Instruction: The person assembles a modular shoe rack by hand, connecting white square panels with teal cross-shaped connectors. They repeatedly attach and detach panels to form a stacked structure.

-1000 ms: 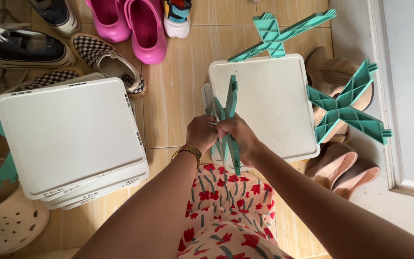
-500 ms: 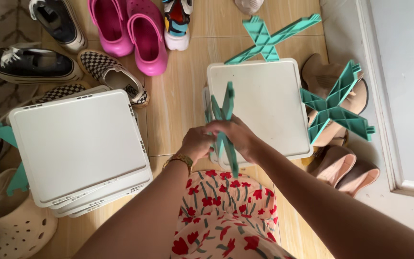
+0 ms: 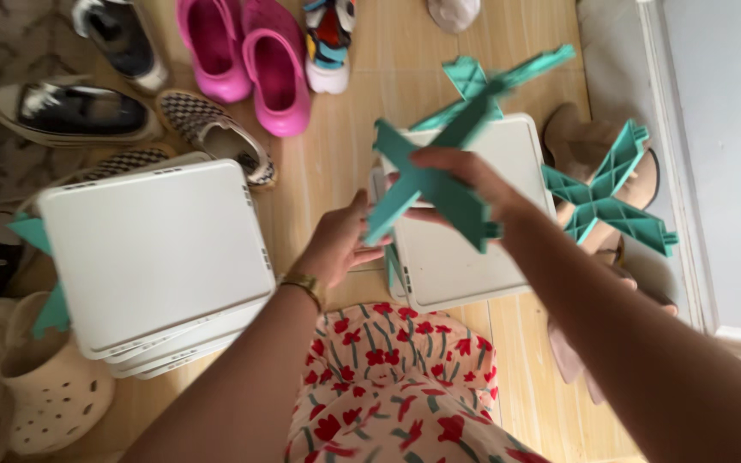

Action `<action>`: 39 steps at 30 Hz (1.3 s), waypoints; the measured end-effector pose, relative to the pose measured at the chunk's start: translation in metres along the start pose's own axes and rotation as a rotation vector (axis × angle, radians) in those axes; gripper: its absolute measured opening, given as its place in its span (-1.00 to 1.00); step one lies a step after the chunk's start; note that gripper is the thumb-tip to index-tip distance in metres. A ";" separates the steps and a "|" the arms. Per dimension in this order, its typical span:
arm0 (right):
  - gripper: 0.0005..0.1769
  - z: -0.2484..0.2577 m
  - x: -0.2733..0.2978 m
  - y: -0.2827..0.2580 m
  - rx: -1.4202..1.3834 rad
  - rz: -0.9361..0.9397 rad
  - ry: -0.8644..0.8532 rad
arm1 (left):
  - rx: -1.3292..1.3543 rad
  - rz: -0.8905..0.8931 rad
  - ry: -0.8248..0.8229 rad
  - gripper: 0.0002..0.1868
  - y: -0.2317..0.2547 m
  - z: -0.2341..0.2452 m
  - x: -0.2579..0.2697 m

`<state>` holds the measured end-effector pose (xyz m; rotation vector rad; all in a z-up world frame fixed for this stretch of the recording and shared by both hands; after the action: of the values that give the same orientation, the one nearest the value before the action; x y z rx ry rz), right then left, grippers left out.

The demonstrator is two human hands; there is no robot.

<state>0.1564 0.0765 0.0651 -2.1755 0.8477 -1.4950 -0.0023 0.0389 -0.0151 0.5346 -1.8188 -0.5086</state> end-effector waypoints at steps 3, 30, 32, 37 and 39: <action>-0.36 -0.008 0.014 -0.030 0.110 0.062 -0.117 | 0.180 -0.038 -0.182 -0.55 0.046 0.002 0.029; -0.55 -0.171 -0.038 0.125 1.079 -0.212 -0.200 | 0.374 -0.172 0.667 -0.68 -0.046 0.370 0.145; -0.53 -0.178 -0.039 0.132 1.095 -0.212 -0.217 | 0.378 -0.193 0.694 -0.67 -0.052 0.381 0.146; -0.44 -0.194 -0.038 0.139 1.151 -0.186 -0.218 | 0.430 -0.465 0.907 -0.53 -0.043 0.408 0.165; -0.38 -0.199 -0.039 0.138 1.129 -0.162 -0.212 | 0.458 -0.504 0.980 -0.46 -0.037 0.408 0.181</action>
<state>-0.0757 0.0059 0.0281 -1.4730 -0.2566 -1.2771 -0.4375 -0.0646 -0.0178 1.3051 -0.8266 -0.0869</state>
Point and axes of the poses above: each hand's wrist, its own x-axis away from the middle knuckle, its own z-axis out of the back of the hand, y = z × x, the point moved 9 cm from there along -x, towards the middle knuckle, and after that the axes turned 1 degree about x, right-handed, at the moved point
